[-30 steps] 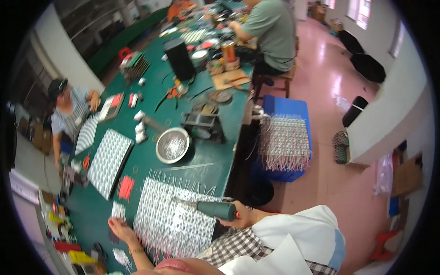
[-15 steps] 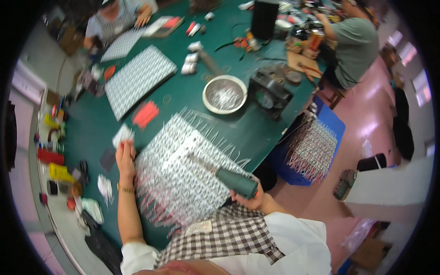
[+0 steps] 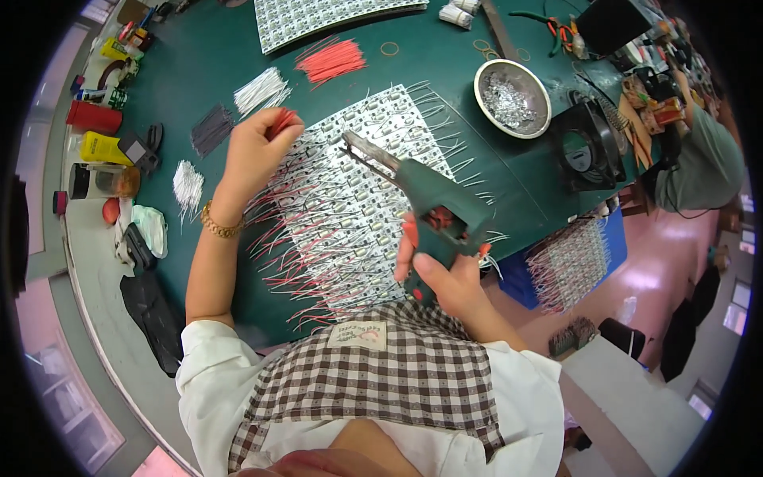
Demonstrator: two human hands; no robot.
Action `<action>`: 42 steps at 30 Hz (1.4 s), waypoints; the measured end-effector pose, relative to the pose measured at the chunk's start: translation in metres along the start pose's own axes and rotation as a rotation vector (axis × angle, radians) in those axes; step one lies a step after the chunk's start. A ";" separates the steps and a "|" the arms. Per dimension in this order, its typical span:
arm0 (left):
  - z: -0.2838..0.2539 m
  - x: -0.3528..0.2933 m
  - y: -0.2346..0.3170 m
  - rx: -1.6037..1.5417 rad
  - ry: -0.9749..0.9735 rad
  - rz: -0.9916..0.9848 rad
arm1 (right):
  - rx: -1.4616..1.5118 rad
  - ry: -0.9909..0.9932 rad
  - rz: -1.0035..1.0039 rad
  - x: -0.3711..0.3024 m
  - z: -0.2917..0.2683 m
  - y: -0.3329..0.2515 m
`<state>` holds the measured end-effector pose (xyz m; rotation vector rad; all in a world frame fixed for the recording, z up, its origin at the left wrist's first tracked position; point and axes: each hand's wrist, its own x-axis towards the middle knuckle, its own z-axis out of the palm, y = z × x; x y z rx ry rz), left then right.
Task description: The person assembles small LED components by inserting wires into them, then uses a soldering iron or heat gun to secure the connections.
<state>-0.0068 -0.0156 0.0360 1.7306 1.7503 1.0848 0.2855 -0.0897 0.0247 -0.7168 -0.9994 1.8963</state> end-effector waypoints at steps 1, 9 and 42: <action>0.003 -0.002 0.001 0.095 -0.060 -0.061 | -0.081 -0.014 -0.041 0.006 0.003 0.003; 0.026 -0.003 -0.027 0.204 -0.031 0.068 | -0.187 -0.028 -0.064 0.044 0.014 0.020; 0.023 0.004 -0.031 0.081 -0.054 -0.038 | -0.510 -0.084 -0.013 0.045 0.002 0.023</action>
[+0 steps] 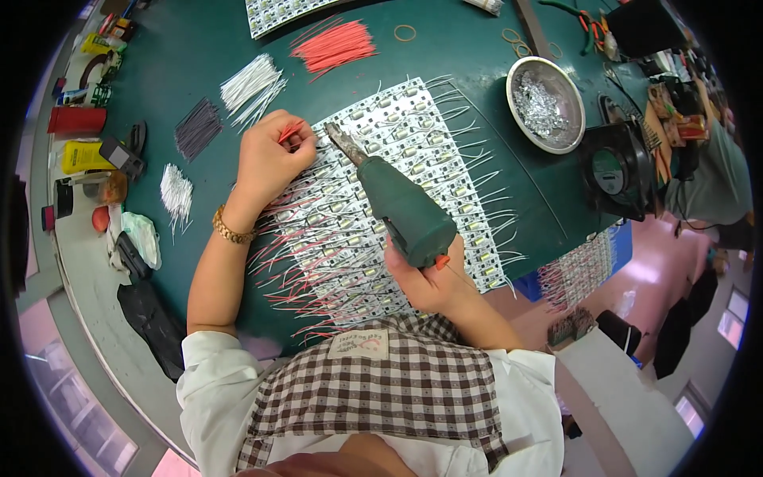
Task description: The person assembles small LED components by inserting wires into them, then uses a soldering iron or heat gun to secure the connections.
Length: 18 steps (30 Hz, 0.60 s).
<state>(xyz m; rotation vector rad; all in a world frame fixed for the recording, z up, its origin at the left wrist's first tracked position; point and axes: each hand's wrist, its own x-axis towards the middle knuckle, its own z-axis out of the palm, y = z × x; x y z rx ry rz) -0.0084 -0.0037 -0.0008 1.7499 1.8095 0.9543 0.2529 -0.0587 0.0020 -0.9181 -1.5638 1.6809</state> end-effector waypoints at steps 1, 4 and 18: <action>0.000 0.000 0.000 -0.008 -0.015 0.001 | 0.001 -0.002 0.001 0.001 0.000 0.001; -0.001 0.000 0.001 -0.014 -0.030 -0.019 | -0.017 0.006 -0.054 0.002 0.000 0.005; 0.003 -0.001 0.003 0.089 0.034 0.026 | -0.014 -0.030 -0.043 0.004 -0.001 0.004</action>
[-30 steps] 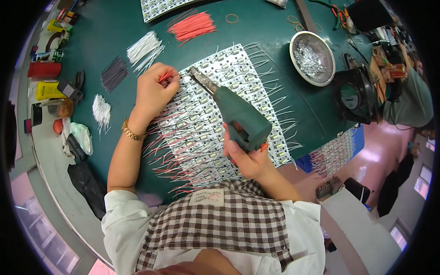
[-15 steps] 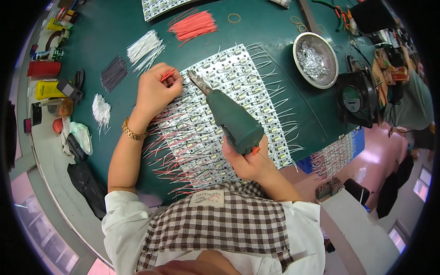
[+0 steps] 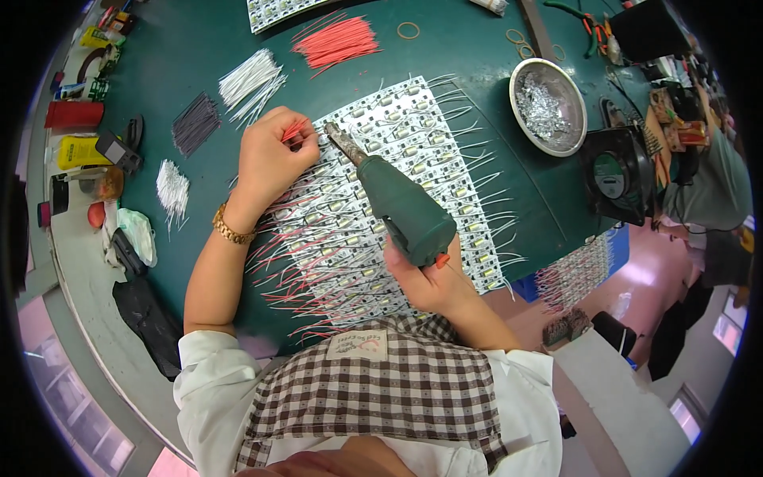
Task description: The person assembles small LED components by inserting wires into them, then uses a soldering iron or heat gun to secure the connections.
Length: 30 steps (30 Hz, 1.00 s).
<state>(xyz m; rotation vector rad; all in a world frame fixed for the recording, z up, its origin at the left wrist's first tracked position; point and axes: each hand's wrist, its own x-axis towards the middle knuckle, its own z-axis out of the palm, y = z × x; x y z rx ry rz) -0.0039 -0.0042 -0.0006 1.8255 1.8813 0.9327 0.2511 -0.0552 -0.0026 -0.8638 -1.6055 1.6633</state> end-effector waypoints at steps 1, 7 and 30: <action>0.000 0.000 0.001 0.008 0.004 0.000 | -0.001 0.000 0.000 0.000 0.000 0.000; 0.002 0.000 0.001 0.037 0.035 0.046 | -0.013 -0.012 0.004 0.001 -0.001 0.000; 0.000 0.002 0.002 0.002 -0.019 -0.041 | 0.123 0.052 -0.004 -0.006 -0.001 0.009</action>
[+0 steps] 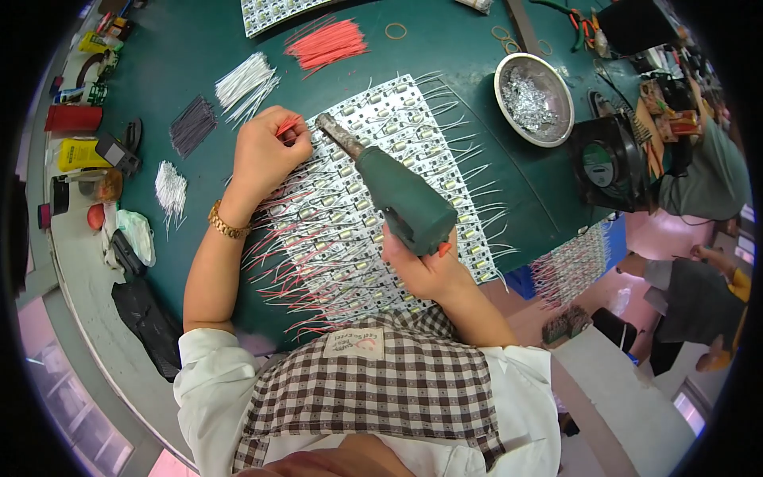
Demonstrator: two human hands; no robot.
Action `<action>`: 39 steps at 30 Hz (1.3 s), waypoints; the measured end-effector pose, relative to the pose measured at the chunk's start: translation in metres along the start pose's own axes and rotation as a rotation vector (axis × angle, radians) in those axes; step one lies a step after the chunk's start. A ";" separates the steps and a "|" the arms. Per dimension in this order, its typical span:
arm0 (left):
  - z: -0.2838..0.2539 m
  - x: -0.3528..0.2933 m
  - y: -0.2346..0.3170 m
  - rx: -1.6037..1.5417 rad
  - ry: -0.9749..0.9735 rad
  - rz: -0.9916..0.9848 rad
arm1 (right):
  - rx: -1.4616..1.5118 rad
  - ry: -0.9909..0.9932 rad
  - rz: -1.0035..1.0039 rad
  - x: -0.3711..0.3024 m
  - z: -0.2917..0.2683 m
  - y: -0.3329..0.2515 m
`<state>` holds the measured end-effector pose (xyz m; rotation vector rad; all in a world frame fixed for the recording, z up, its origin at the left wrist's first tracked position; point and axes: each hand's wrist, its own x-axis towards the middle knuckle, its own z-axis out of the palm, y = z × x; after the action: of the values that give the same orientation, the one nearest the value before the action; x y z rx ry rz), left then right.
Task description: The person assembles small LED components by inserting wires into them, then uses a soldering iron or heat gun to secure the connections.
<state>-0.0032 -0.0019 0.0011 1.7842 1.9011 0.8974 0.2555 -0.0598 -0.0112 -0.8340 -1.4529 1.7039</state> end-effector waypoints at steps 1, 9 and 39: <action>0.000 0.000 0.000 0.004 -0.002 -0.003 | -0.002 -0.002 -0.002 -0.001 0.001 -0.003; -0.001 -0.001 0.001 0.010 0.002 0.021 | 0.238 0.145 -0.079 0.004 0.004 -0.009; -0.001 0.006 0.001 -0.042 -0.075 -0.156 | 0.142 0.040 0.141 0.005 0.007 -0.007</action>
<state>-0.0042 0.0036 0.0033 1.5970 1.9292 0.7983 0.2475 -0.0588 -0.0035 -0.9054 -1.2558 1.8603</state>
